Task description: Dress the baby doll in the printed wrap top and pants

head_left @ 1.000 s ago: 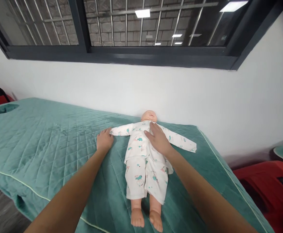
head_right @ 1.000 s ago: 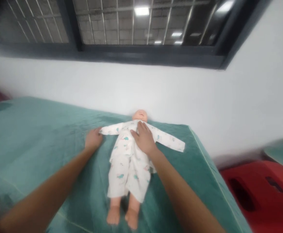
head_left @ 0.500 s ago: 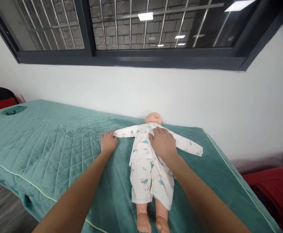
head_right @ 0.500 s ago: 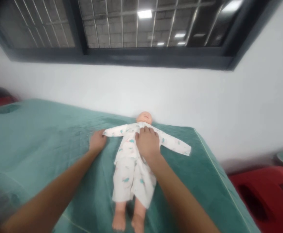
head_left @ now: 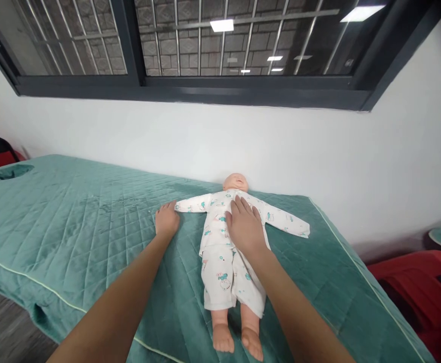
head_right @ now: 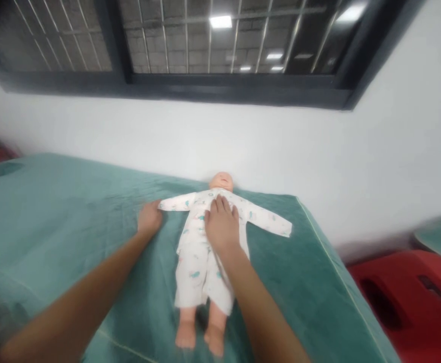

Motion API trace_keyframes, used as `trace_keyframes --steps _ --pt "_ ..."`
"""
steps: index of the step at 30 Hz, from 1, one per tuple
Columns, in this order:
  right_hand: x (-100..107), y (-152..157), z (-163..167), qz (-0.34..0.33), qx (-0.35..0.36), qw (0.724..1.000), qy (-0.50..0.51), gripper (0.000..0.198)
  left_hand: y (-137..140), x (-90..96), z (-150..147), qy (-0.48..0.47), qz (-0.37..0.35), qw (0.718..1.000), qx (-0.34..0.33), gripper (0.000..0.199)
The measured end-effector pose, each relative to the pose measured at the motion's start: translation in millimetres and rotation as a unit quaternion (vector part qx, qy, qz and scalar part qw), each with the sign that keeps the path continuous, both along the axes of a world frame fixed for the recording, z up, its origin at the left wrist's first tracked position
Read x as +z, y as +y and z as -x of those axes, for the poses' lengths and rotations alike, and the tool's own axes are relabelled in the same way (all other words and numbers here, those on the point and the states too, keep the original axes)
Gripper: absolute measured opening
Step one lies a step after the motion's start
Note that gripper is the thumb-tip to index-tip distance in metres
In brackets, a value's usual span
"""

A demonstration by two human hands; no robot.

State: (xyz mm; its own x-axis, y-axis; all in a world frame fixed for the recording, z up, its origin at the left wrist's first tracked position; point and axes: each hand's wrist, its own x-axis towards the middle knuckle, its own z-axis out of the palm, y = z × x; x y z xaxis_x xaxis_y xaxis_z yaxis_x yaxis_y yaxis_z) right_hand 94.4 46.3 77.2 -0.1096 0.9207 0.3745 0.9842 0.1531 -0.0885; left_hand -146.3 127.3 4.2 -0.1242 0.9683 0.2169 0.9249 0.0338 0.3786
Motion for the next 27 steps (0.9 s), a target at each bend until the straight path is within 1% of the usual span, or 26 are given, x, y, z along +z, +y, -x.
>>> trace_keyframes --steps 4,8,10,12,13,15,17,20,23,27 --pt "-1.3 -10.0 -18.9 -0.002 0.095 0.995 0.026 0.048 -2.0 -0.5 1.3 -0.003 -0.016 1.000 0.012 0.057" --pt "-2.1 -18.8 -39.9 0.022 0.166 0.982 0.086 0.045 -1.1 -1.5 0.2 -0.002 -0.032 0.997 0.069 0.062" --pt "-4.7 -19.7 -54.7 0.029 0.194 0.973 0.119 0.046 -0.1 -2.2 -0.7 0.007 -0.032 0.995 0.093 0.062" --pt "-11.3 -17.0 -74.7 0.016 0.195 0.968 0.155 0.049 0.8 -3.0 -1.3 0.018 -0.031 0.994 0.100 0.061" --pt "-16.5 -14.3 -86.4 0.005 0.179 0.969 0.168 0.051 1.2 -3.3 -1.5 0.023 -0.030 0.994 0.099 0.061" --pt "-30.2 -7.5 -111.5 -0.007 0.120 0.979 0.163 0.054 2.2 -3.6 -1.7 0.029 -0.028 0.994 0.099 0.060" --pt "-45.5 -0.8 -134.9 0.008 0.039 0.993 0.110 0.053 3.9 -3.7 -1.8 0.034 -0.026 0.994 0.103 0.060" --pt "-63.5 5.5 -159.9 0.038 -0.068 0.996 0.040 0.055 7.6 -3.3 -2.3 0.040 -0.025 0.992 0.118 0.059" --pt "-70.3 6.7 -176.2 0.050 -0.109 0.993 0.017 0.062 10.9 -3.1 -3.0 0.047 -0.024 0.990 0.129 0.059" --pt "-71.2 4.5 -197.6 0.076 -0.156 0.984 0.039 0.064 12.4 -3.7 -4.1 0.055 -0.029 0.989 0.132 0.059"
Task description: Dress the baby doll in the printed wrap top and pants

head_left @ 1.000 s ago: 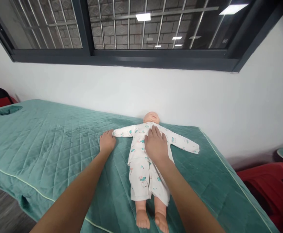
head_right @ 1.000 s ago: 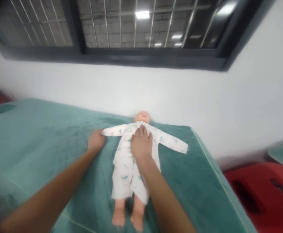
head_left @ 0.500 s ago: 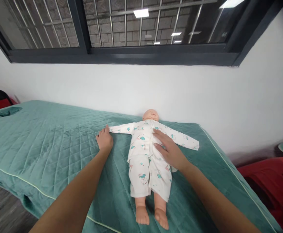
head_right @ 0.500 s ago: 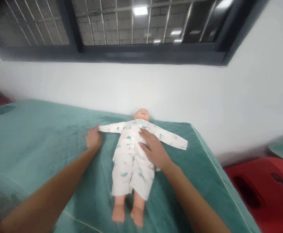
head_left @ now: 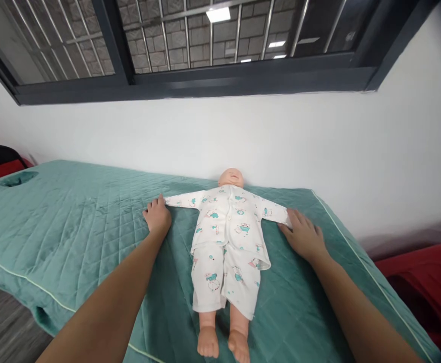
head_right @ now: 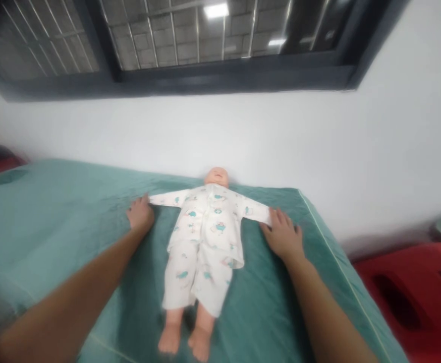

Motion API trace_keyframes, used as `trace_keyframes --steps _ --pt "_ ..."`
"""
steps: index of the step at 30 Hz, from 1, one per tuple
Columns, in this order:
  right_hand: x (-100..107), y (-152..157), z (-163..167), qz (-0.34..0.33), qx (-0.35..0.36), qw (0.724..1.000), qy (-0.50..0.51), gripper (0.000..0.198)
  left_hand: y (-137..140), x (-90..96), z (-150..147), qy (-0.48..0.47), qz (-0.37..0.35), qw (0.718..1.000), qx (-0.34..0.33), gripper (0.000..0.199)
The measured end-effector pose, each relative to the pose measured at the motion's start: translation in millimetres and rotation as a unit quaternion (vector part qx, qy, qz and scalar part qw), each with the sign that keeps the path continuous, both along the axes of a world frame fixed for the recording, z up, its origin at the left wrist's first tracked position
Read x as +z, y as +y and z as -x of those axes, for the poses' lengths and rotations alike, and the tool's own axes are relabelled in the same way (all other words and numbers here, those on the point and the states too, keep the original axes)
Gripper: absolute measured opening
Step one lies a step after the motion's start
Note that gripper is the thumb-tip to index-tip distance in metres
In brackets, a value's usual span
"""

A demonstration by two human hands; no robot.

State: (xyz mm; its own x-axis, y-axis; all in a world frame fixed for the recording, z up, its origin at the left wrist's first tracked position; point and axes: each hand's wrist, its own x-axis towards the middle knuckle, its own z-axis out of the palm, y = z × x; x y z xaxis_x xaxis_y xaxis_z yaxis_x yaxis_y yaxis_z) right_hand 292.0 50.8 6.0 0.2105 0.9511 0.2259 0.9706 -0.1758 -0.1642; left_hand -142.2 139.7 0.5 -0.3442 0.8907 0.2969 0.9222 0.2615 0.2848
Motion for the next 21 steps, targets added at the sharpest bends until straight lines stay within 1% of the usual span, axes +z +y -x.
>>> trace_keyframes --steps 3,6,8,10,12,15,18,21 --pt "-1.4 -2.0 -11.4 0.012 -0.026 1.000 0.008 0.063 0.1 -0.4 -0.9 0.005 0.001 1.000 0.006 0.058" --pt "-1.9 -4.3 -15.5 0.000 -0.059 0.998 -0.002 0.062 -0.4 -0.4 -0.4 0.005 0.006 1.000 0.006 0.055" --pt "-0.4 -6.6 -17.7 -0.015 -0.077 0.997 0.011 0.062 -1.4 -0.2 1.4 -0.010 0.008 1.000 0.006 0.053" --pt "2.5 -9.6 -21.5 -0.029 -0.080 0.995 0.057 0.064 -3.0 0.2 4.0 -0.041 0.000 0.999 0.004 0.052" --pt "5.5 -13.0 -26.2 -0.041 -0.077 0.989 0.122 0.063 -4.5 0.7 6.6 -0.074 -0.013 0.997 0.001 0.049" --pt "7.8 -16.4 -31.5 -0.069 -0.089 0.975 0.192 0.056 -5.2 1.7 9.0 -0.107 -0.024 0.994 -0.005 0.044" --pt "5.9 -14.7 -33.5 -0.100 -0.111 0.965 0.214 0.044 -2.7 1.5 9.6 -0.122 -0.027 0.992 -0.006 0.042" --pt "2.0 -7.6 -36.0 -0.123 -0.115 0.961 0.221 0.042 1.2 -0.8 10.0 -0.125 -0.032 0.992 -0.011 0.040"
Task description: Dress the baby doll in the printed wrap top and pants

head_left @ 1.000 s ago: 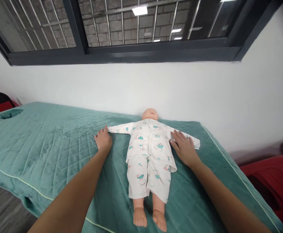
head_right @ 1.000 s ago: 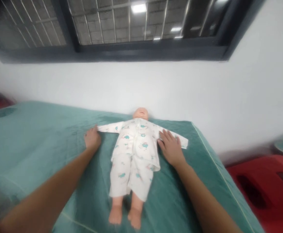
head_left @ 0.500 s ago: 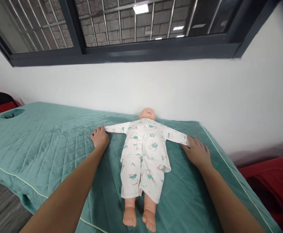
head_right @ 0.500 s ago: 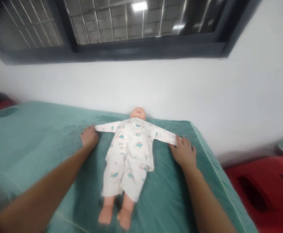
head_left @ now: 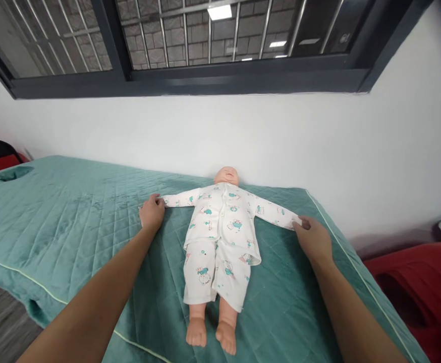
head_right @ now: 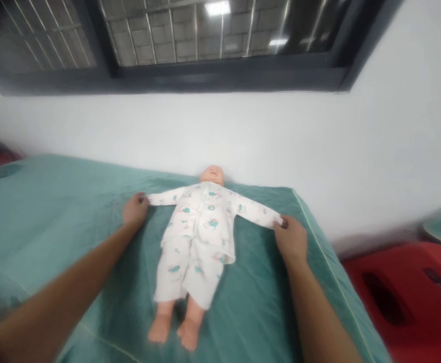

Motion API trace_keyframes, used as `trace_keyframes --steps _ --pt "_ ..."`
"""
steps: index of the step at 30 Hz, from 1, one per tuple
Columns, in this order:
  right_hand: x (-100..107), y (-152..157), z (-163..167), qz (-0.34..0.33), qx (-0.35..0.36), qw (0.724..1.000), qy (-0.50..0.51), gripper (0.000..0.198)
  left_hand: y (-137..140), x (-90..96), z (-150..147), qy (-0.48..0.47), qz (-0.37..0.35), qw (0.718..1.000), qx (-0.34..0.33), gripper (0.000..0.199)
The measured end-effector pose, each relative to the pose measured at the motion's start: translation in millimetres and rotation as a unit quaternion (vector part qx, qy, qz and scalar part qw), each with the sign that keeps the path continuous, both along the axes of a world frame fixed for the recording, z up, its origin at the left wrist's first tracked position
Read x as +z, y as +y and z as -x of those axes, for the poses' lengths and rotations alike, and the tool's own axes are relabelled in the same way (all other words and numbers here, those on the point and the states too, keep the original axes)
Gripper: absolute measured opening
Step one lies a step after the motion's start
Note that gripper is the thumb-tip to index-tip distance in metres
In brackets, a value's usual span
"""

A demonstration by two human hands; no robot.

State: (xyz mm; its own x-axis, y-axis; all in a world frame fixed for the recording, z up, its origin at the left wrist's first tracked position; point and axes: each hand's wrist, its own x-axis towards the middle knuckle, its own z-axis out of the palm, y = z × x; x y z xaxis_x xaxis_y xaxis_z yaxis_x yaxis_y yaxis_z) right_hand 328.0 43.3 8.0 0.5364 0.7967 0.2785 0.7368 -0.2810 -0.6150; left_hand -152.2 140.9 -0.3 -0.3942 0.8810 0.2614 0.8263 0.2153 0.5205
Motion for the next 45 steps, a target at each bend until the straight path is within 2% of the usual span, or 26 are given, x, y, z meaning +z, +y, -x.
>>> trace_keyframes --steps 6,10,13,16,20,23,27,30,35,41,45 --pt "-2.3 8.2 -3.9 -0.052 -0.013 0.996 0.064 0.037 3.1 -3.5 0.9 0.016 -0.022 0.999 -0.020 0.035" --pt "1.8 2.8 0.4 -0.024 -0.036 0.998 0.037 0.037 2.2 0.4 -1.7 0.020 -0.034 0.999 -0.027 0.038" --pt "4.0 0.4 1.3 -0.006 -0.028 0.999 0.022 0.039 1.4 3.7 -3.7 0.022 -0.035 0.999 -0.022 0.037" --pt "3.5 1.5 -1.1 -0.052 -0.019 0.996 0.072 0.040 0.5 5.0 -4.4 0.024 -0.033 0.999 -0.014 0.038" --pt "-0.4 6.2 -4.7 -0.167 -0.028 0.966 0.194 0.043 0.2 3.0 -2.6 0.029 -0.029 0.999 -0.020 0.041" --pt "-4.0 10.6 -7.6 -0.221 -0.030 0.941 0.255 0.039 2.1 -0.3 -0.2 0.031 -0.025 0.999 -0.034 0.041" --pt "-5.6 13.9 -9.1 -0.197 -0.023 0.938 0.286 0.033 6.3 -3.8 1.9 0.027 -0.017 0.999 -0.044 0.039" --pt "-4.3 14.0 -7.2 -0.180 0.014 0.939 0.291 0.034 8.6 -4.4 2.1 0.020 -0.017 0.999 -0.044 0.039" --pt "-2.7 14.8 -6.2 -0.177 0.062 0.921 0.342 0.039 9.3 -3.3 1.8 0.010 -0.030 0.998 -0.050 0.036" --pt "-1.3 15.1 -5.2 -0.236 0.091 0.882 0.398 0.047 3.4 -0.5 1.3 0.000 -0.043 0.997 -0.068 0.031" --pt "-1.2 12.8 -3.8 -0.259 0.070 0.876 0.401 0.048 -0.8 1.5 -0.1 -0.001 -0.054 0.996 -0.073 0.034"
